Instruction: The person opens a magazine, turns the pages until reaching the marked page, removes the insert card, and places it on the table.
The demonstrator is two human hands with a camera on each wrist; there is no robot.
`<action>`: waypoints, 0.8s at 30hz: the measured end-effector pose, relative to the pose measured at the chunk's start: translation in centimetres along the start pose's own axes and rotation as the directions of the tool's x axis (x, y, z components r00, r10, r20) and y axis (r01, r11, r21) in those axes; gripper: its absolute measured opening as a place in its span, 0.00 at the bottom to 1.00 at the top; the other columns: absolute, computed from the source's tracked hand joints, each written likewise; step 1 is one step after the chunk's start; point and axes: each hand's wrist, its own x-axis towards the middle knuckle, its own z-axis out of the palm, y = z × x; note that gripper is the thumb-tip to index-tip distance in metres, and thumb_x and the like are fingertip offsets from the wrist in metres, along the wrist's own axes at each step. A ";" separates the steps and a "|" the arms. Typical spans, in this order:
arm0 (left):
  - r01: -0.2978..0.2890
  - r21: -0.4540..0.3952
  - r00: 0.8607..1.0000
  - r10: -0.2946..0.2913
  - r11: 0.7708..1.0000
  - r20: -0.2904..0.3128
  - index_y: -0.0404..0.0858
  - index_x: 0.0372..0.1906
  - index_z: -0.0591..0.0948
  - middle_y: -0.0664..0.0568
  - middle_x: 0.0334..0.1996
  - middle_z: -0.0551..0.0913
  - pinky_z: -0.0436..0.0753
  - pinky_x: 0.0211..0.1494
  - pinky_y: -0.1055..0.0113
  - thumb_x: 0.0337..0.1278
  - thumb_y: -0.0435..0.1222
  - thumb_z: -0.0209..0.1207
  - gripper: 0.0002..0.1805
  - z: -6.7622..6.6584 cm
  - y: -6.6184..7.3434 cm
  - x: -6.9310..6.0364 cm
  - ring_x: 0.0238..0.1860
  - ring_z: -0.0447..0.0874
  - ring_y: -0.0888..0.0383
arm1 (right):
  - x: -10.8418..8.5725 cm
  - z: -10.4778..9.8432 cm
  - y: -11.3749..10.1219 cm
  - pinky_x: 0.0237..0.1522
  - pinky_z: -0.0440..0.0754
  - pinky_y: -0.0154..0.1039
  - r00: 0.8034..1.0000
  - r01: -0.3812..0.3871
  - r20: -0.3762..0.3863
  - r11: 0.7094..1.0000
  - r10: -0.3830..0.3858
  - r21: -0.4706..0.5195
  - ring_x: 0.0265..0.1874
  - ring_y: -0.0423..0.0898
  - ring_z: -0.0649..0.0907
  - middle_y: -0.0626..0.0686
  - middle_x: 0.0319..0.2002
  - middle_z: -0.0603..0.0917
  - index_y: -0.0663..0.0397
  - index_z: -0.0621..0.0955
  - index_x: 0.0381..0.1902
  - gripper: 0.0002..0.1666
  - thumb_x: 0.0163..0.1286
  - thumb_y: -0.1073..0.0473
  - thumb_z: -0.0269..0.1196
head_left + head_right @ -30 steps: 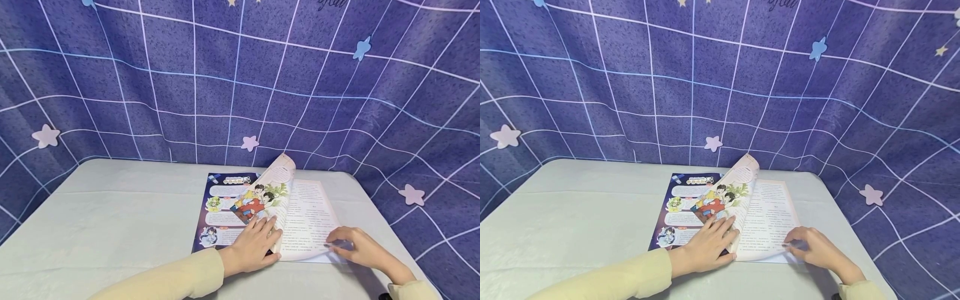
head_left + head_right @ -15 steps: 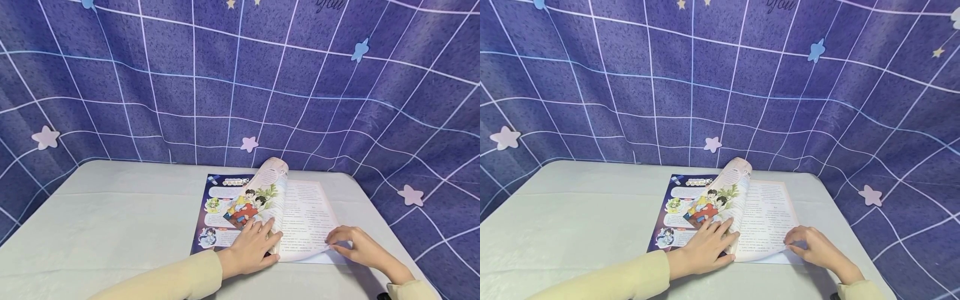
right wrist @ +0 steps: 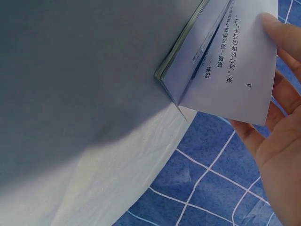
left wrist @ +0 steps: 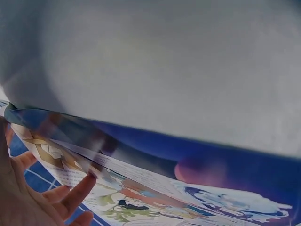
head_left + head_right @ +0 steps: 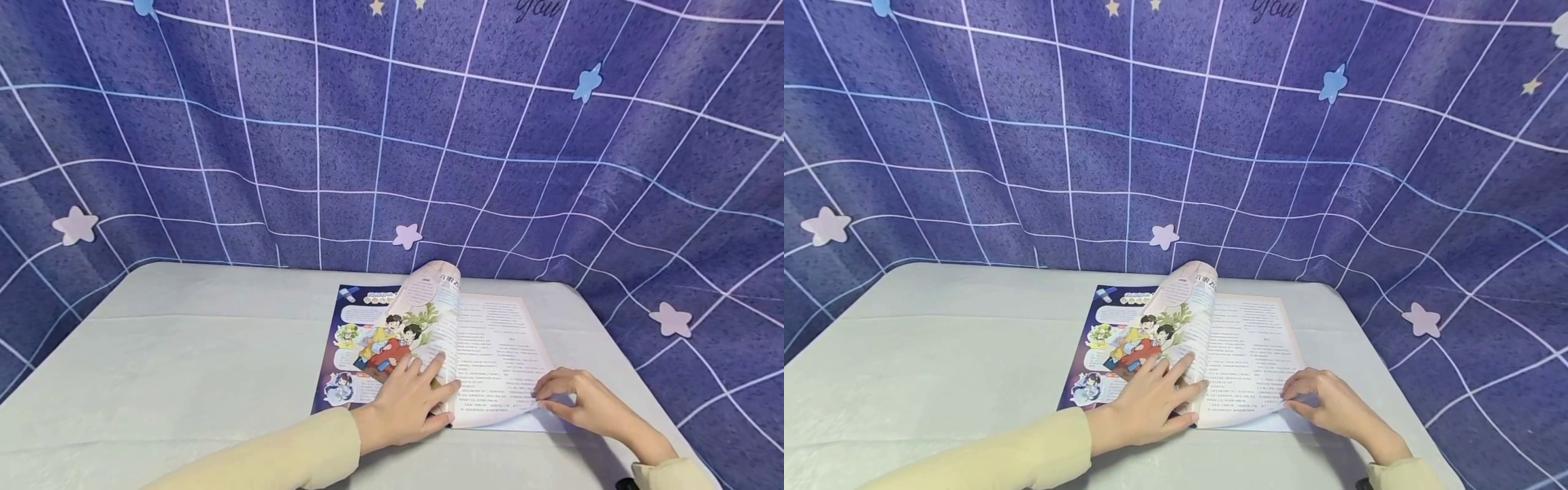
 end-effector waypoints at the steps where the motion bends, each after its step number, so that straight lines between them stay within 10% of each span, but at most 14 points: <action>1: -0.001 0.004 1.000 0.001 1.000 -0.003 0.60 0.63 0.66 0.45 0.65 0.64 0.64 0.59 0.53 0.60 0.62 0.36 0.28 0.0 0.0 0.0 0.51 0.72 0.49 | 0.0 0.0 0.0 0.41 0.68 0.17 1.000 -0.003 0.000 1.000 0.003 0.000 0.30 0.37 0.81 0.45 0.29 0.84 0.46 0.83 0.25 0.15 0.42 0.70 0.70; 24: -0.067 0.015 0.998 0.067 0.998 0.003 0.52 0.58 0.69 0.47 0.62 0.66 0.61 0.63 0.51 0.61 0.61 0.35 0.29 0.7 -0.6 -0.4 0.61 0.64 0.50 | 0.6 -0.2 0.4 0.43 0.69 0.21 0.993 0.033 -0.108 0.996 -0.042 -0.083 0.30 0.38 0.80 0.45 0.28 0.83 0.47 0.83 0.25 0.17 0.34 0.70 0.72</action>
